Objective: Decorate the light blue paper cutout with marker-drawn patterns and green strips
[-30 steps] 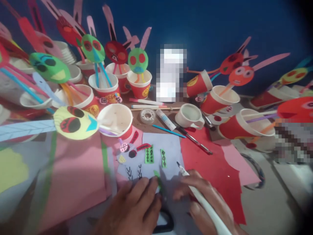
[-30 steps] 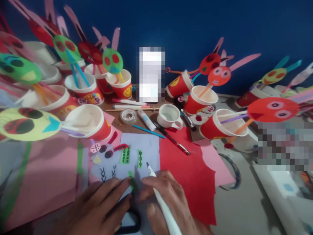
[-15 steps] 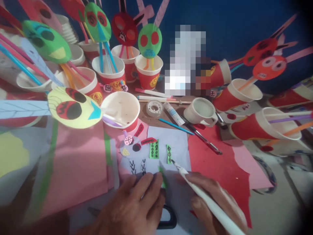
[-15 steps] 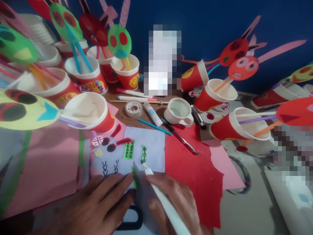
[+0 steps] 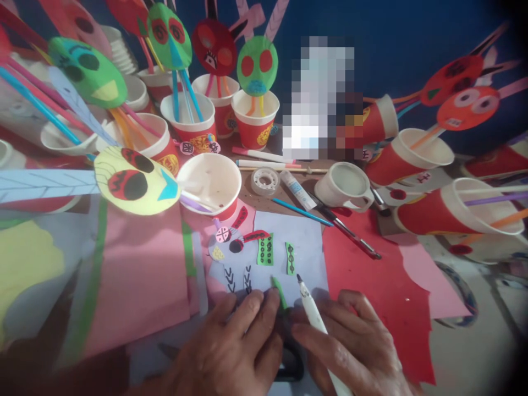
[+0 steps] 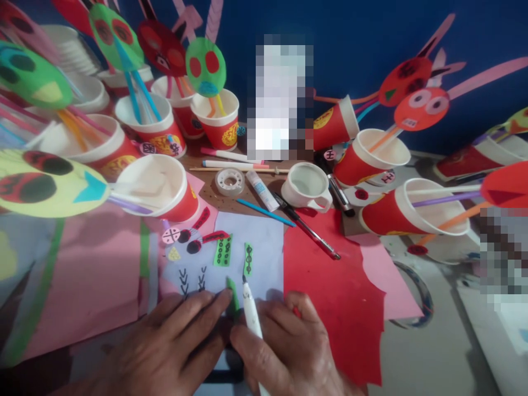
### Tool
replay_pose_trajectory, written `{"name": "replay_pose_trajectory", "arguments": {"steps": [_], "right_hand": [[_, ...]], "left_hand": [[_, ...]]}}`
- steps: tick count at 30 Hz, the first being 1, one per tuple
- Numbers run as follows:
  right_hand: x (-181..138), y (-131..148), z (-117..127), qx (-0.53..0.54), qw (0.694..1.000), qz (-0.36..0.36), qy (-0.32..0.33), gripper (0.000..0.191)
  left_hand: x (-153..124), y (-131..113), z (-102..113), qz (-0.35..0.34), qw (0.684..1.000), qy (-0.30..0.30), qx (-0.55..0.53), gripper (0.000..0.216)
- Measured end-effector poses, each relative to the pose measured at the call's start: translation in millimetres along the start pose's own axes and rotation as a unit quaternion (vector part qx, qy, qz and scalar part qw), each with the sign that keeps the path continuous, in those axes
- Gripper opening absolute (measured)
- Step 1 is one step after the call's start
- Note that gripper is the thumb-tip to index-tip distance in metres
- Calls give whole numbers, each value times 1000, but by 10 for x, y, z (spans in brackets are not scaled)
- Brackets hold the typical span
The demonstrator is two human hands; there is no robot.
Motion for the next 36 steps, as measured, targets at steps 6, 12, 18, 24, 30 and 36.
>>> {"name": "replay_pose_trajectory", "arguments": {"steps": [6, 12, 18, 24, 30, 36], "right_hand": [[-4, -17, -35, 16, 1000, 7, -5, 23], [-14, -4, -54, -7, 1000, 21, -14, 25], [4, 4, -45, -7, 999, -7, -37, 29], [-16, -5, -101, -1, 999, 3, -40, 21], [-15, 15, -43, 5, 1000, -16, -26, 22], [46, 26, 35, -8, 998, -62, -21, 21]], "left_hand": [[12, 14, -10, 1, 1000, -23, 1, 28], [11, 20, -39, -9, 999, -32, 20, 28], [-47, -23, -75, -38, 994, -90, 46, 22], [-56, -8, -110, -40, 992, -111, 44, 21], [-42, 6, 11, -9, 1000, -6, 5, 25], [3, 26, 103, -5, 999, 21, -30, 27]]}}
Point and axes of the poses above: each hand's wrist, its own x-axis towards the middle knuckle, its own z-axis out of the back of the hand, y = z × x, the point moved 4 cm from there along x, towards the middle knuckle, and after that the axes turned 6 degrees about -z, right-handed, at the moved point
